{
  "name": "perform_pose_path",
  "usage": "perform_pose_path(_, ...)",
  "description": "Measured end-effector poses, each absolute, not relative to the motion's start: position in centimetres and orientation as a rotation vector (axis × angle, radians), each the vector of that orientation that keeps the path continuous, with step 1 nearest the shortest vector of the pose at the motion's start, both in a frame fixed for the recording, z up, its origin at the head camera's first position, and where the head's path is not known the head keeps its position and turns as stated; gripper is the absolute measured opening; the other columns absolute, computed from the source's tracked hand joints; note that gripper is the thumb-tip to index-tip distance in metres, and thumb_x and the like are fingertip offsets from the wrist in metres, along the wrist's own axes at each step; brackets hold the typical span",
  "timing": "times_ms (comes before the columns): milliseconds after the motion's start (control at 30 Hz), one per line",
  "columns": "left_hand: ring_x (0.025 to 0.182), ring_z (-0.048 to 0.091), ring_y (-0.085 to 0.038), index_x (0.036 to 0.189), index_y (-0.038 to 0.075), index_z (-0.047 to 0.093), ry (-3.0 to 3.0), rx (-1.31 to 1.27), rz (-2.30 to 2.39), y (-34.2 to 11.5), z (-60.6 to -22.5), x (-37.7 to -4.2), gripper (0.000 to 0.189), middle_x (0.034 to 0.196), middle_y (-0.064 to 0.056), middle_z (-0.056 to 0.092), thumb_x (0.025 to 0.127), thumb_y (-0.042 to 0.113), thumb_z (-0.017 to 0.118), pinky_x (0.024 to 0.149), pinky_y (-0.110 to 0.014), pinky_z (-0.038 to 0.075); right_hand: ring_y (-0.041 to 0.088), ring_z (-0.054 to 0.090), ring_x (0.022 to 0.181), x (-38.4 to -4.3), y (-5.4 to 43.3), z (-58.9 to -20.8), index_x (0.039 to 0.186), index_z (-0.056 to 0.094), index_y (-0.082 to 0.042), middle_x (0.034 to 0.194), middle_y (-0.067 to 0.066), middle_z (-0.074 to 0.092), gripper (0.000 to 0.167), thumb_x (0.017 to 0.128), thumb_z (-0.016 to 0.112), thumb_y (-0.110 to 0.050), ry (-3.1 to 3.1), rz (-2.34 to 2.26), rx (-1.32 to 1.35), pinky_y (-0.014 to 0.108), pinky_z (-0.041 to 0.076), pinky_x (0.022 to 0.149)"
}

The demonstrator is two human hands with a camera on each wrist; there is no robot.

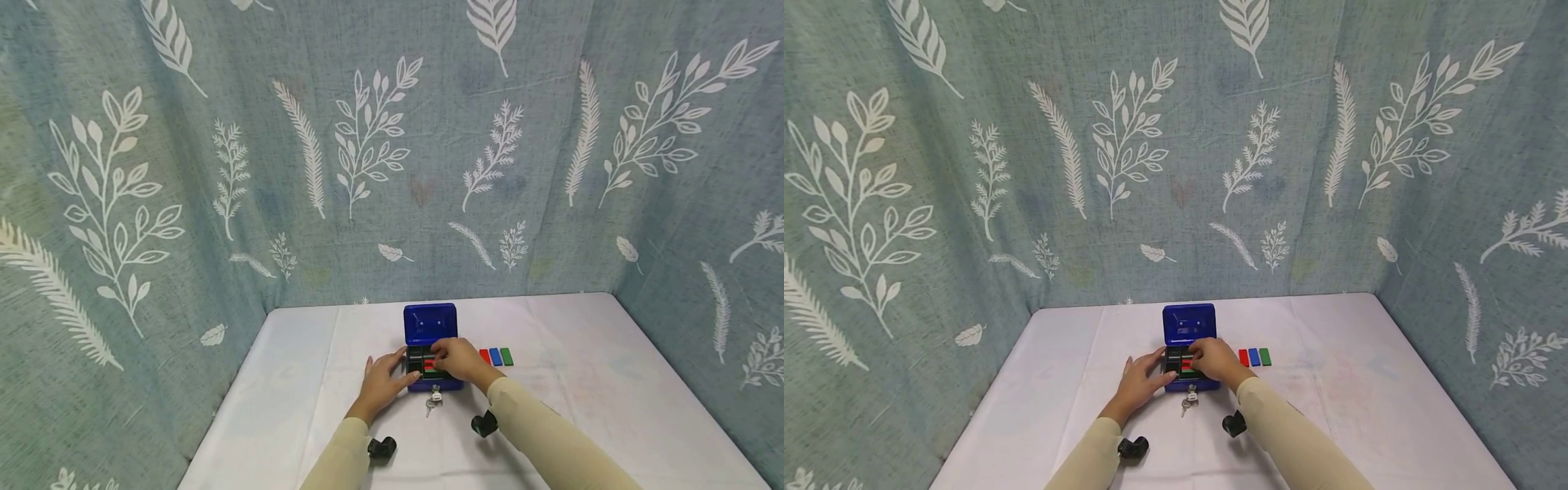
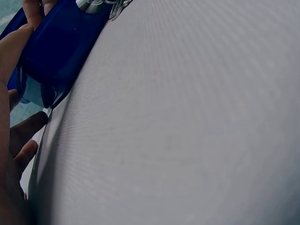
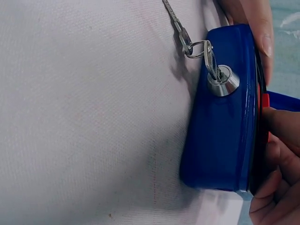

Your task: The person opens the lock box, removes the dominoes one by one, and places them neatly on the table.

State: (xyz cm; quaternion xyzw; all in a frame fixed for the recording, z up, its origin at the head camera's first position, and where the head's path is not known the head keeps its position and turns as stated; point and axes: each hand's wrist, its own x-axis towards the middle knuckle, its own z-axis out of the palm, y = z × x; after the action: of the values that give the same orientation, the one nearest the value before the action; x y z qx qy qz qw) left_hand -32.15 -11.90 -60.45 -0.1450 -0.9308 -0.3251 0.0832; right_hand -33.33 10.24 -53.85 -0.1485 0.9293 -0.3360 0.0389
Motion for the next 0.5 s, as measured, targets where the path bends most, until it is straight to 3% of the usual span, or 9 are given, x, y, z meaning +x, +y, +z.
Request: perform_pose_path(500, 0.13, 0.046, -0.022, 0.146, 0.028, 0.048, -2.79, -0.422, -1.015, -11.95, -60.6, -32.34, 0.082, 0.134, 0.001, 0.059, 0.079, 0.074, 0.058, 0.115, -0.056, 0.002, 0.013, 0.055, 0.071, -33.82, 10.85, -53.76, 0.125, 0.063, -0.006, 0.081, -0.003, 0.06, 0.035, 0.091, 0.069, -0.015, 2.841, -1.141, -0.327, 0.032, 0.051, 0.065)
